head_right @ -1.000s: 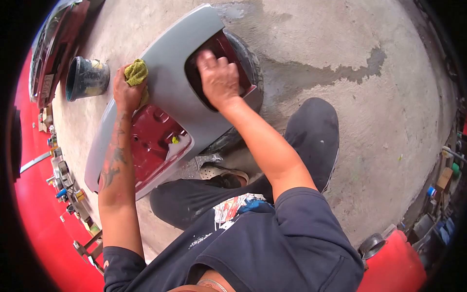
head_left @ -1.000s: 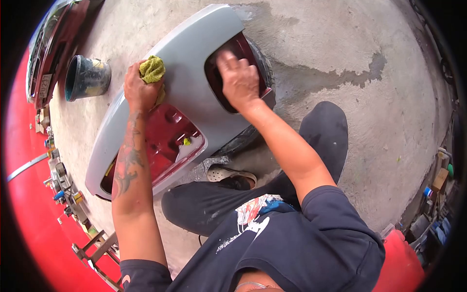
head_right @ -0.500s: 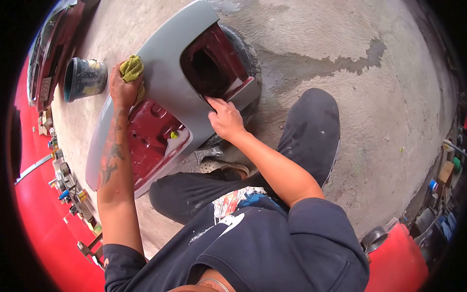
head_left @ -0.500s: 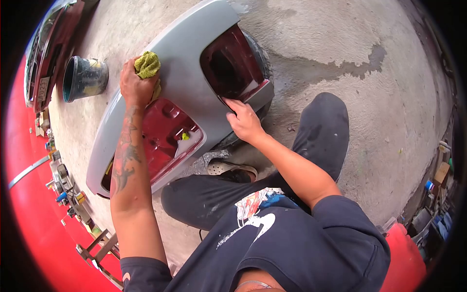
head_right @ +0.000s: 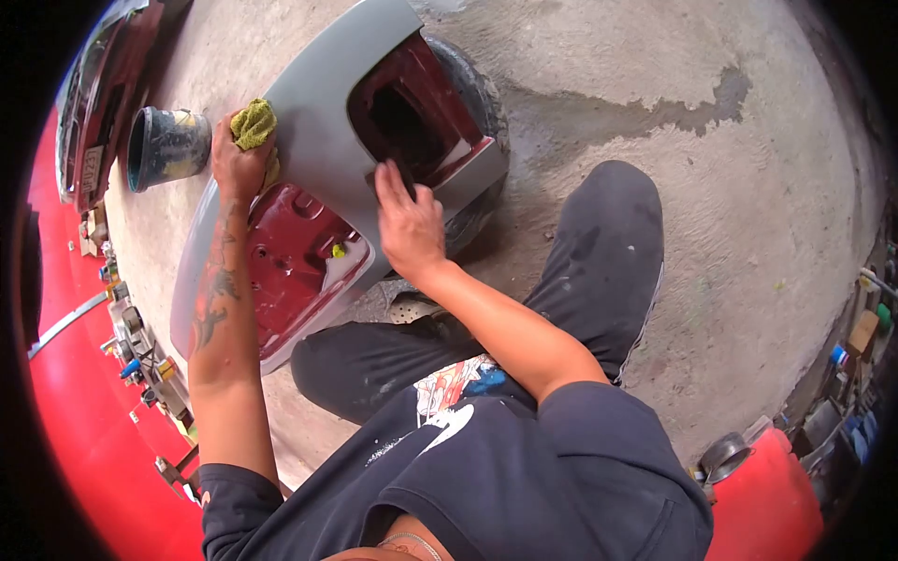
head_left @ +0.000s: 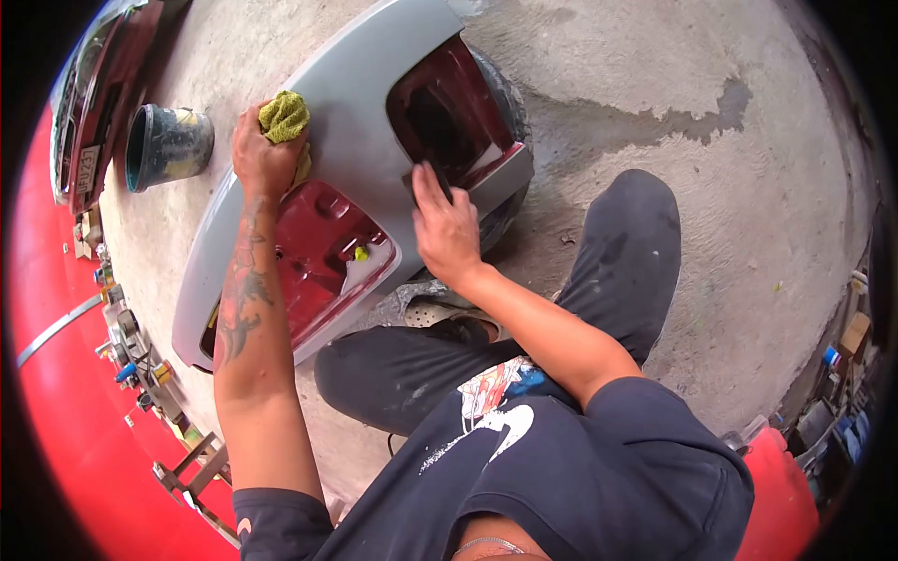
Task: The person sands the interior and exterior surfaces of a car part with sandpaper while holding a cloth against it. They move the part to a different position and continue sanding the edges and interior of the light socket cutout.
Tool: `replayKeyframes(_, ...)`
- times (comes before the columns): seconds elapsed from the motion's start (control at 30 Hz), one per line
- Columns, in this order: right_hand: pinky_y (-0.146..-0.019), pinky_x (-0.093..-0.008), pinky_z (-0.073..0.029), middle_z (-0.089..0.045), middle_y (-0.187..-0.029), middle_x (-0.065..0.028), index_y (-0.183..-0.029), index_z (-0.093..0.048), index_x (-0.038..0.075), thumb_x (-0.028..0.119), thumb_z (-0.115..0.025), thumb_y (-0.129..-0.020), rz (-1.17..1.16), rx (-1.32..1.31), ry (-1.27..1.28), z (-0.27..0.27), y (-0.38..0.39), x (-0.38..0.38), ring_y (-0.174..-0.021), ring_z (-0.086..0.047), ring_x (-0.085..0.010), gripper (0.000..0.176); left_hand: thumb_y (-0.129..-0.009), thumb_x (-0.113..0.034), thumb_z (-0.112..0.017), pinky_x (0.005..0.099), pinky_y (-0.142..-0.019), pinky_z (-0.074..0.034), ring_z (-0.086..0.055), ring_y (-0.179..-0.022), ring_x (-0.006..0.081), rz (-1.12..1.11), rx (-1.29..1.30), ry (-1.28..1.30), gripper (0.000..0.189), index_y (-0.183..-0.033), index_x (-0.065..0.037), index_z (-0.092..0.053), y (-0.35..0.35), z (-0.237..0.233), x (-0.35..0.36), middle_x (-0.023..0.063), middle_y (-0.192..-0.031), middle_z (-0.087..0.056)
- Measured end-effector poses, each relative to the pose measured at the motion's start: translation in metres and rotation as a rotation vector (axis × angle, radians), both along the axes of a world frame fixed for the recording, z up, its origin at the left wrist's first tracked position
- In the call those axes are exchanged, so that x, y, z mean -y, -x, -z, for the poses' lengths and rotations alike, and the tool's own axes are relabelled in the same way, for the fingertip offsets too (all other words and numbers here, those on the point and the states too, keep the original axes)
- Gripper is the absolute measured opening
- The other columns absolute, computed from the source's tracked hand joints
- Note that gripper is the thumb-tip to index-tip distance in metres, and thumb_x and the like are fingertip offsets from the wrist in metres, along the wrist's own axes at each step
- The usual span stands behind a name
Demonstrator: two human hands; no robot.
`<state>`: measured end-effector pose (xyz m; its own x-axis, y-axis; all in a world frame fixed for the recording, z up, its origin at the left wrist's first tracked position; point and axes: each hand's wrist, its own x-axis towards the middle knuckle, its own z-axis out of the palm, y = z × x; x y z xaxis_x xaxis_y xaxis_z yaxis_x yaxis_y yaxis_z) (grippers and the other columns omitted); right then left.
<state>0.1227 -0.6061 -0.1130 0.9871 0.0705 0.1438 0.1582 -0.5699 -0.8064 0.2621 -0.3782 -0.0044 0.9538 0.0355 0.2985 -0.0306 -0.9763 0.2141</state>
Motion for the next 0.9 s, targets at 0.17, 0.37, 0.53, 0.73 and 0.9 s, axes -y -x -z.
replayKeyframes(0.17,-0.092,-0.0463,-0.044,-0.051,-0.150,-0.0116,-0.150,-0.043,0.006,0.014,-0.061,-0.089,0.076,0.033,0.002,-0.046,-0.065,-0.027,-0.105,-0.053,-0.0338,0.064,-0.074,-0.034,-0.084,0.0439,-0.092,-0.048,-0.061,-0.106,0.0339,0.007,0.015,0.020,0.048,-0.114,-0.014,-0.067,0.001,-0.001,0.001,0.0112,-0.110,-0.066)
replayKeyframes(0.37,-0.086,-0.0465,-0.047,-0.054,-0.148,-0.0068,-0.147,-0.046,0.008,0.010,-0.058,-0.084,-0.037,-0.133,0.058,0.015,0.019,0.025,-0.102,-0.056,-0.0337,0.064,-0.074,-0.034,-0.084,0.0444,-0.092,-0.049,-0.061,-0.107,0.0347,0.025,0.025,0.042,0.048,-0.114,-0.012,-0.067,0.000,0.000,0.000,0.0120,-0.110,-0.066)
replayKeyframes(0.53,-0.080,-0.0416,-0.045,-0.063,-0.126,-0.0030,-0.131,-0.059,0.011,0.016,-0.060,-0.084,-0.436,0.094,0.586,0.010,-0.018,0.099,-0.105,-0.058,-0.0240,0.047,-0.074,-0.035,-0.084,0.0442,-0.092,-0.049,-0.062,-0.107,0.0345,0.014,0.016,0.008,0.049,-0.114,-0.013,-0.067,-0.001,-0.001,-0.002,0.0120,-0.112,-0.067)
replayKeyframes(0.73,-0.077,-0.0406,-0.048,-0.065,-0.119,-0.0003,-0.121,-0.065,0.013,0.011,-0.060,-0.083,-0.474,-0.038,0.851,0.005,-0.033,0.089,-0.101,-0.061,-0.0230,0.039,-0.075,-0.035,-0.084,0.0441,-0.093,-0.048,-0.062,-0.107,0.0341,0.013,0.006,0.018,0.048,-0.114,-0.013,-0.067,0.001,0.002,-0.002,0.0115,-0.112,-0.067)
replayKeyframes(0.9,-0.079,-0.0421,-0.047,-0.066,-0.120,0.0014,-0.119,-0.066,0.014,0.008,-0.059,-0.081,-0.438,0.069,0.731,0.009,-0.053,0.122,-0.101,-0.062,-0.0241,0.040,-0.075,-0.036,-0.084,0.0433,-0.095,-0.047,-0.061,-0.109,0.0326,0.010,0.002,0.017,0.049,-0.115,-0.014,-0.067,0.000,0.000,-0.002,0.0109,-0.114,-0.066)
